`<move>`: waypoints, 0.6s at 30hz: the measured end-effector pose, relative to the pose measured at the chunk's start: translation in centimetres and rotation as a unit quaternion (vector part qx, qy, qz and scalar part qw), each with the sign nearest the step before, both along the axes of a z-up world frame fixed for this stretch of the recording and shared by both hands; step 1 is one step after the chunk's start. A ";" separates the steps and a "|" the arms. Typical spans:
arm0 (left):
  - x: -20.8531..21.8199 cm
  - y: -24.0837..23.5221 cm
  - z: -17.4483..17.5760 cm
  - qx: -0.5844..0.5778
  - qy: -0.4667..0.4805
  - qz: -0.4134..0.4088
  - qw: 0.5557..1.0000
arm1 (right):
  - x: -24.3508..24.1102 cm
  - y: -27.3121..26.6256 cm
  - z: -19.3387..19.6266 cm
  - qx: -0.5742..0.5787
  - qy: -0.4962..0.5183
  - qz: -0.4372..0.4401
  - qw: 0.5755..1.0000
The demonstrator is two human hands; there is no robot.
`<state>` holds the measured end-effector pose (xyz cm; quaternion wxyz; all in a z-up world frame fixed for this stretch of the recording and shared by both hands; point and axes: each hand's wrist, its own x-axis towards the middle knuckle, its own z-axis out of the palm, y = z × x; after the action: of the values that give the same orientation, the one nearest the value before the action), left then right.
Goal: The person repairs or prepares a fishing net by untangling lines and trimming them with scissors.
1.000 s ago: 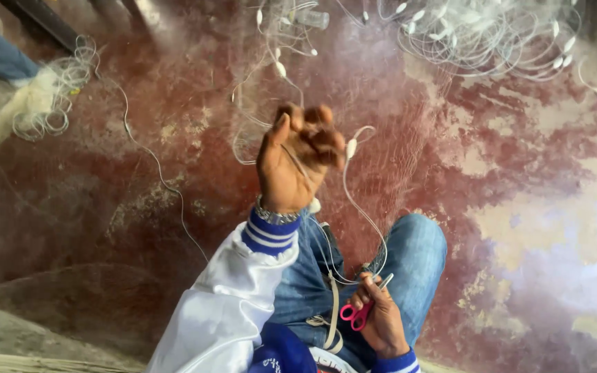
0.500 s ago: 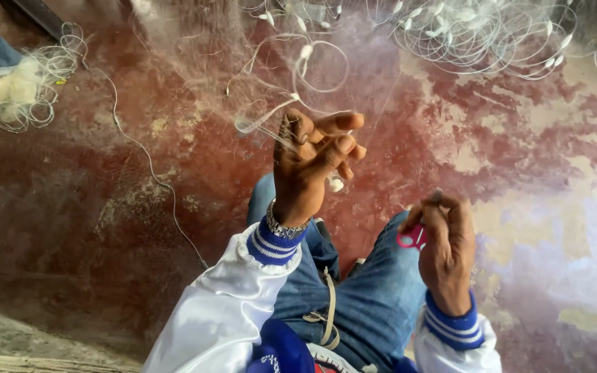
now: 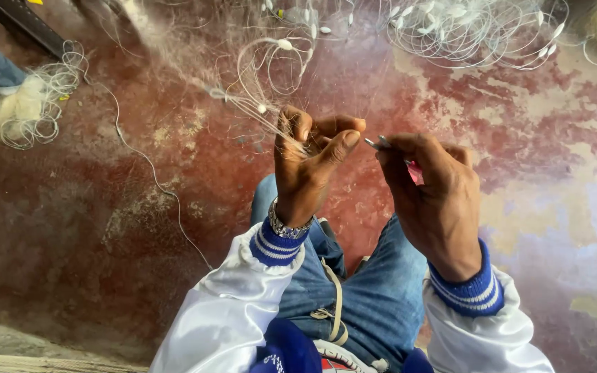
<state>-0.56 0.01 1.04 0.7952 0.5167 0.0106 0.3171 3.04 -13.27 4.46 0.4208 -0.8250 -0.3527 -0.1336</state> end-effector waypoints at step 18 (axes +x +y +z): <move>-0.7 -0.7 0.8 0.079 -0.021 -0.053 0.995 | -0.1 -0.5 2.1 -0.013 0.155 0.071 0.985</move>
<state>-1.28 -0.68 1.85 0.7672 0.5715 -0.0582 0.2853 2.96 -13.78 6.53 0.4684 -0.8137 -0.3428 0.0310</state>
